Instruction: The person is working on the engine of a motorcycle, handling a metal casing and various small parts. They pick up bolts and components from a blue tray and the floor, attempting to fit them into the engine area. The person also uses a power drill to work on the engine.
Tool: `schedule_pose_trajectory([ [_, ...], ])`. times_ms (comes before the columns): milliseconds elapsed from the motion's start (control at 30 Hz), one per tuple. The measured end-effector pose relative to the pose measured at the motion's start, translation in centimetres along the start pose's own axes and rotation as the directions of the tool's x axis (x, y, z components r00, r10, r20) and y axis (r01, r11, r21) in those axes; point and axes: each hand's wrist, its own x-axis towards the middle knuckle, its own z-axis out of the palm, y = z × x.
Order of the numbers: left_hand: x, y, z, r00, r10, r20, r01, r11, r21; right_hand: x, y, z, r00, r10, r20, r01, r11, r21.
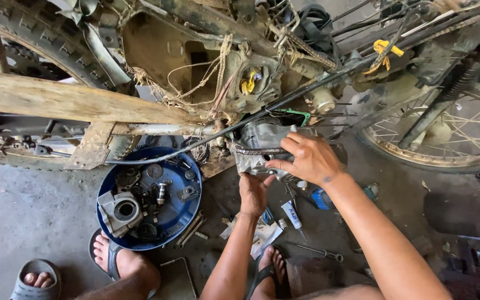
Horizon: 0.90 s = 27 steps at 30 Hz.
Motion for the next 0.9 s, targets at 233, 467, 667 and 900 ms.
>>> schedule_pose_trajectory([
  [233, 0.4, 0.2, 0.1, 0.999, 0.0, 0.042, 0.001, 1.0, -0.018, -0.1, -0.4, -0.6, 1.0, 0.0, -0.01, 0.0, 1.0, 0.01],
  [467, 0.0, 0.1, -0.1, 0.999, -0.001, -0.039, 0.002, 1.0, 0.027, -0.7, 0.5, 0.2, 0.991, -0.065, -0.115, 0.063, 0.998, -0.02],
  [667, 1.0, -5.9, -12.3, 0.987, 0.028, 0.156, -0.003, 0.988, -0.155, -0.8, 1.8, 0.9, 0.98, -0.117, -0.161, 0.112, 0.993, -0.042],
  [900, -0.3, 0.0, -0.2, 0.997, -0.079, -0.014, 0.079, 0.997, -0.005, -1.8, 4.1, 3.1, 0.993, -0.067, -0.102, 0.069, 0.998, 0.015],
])
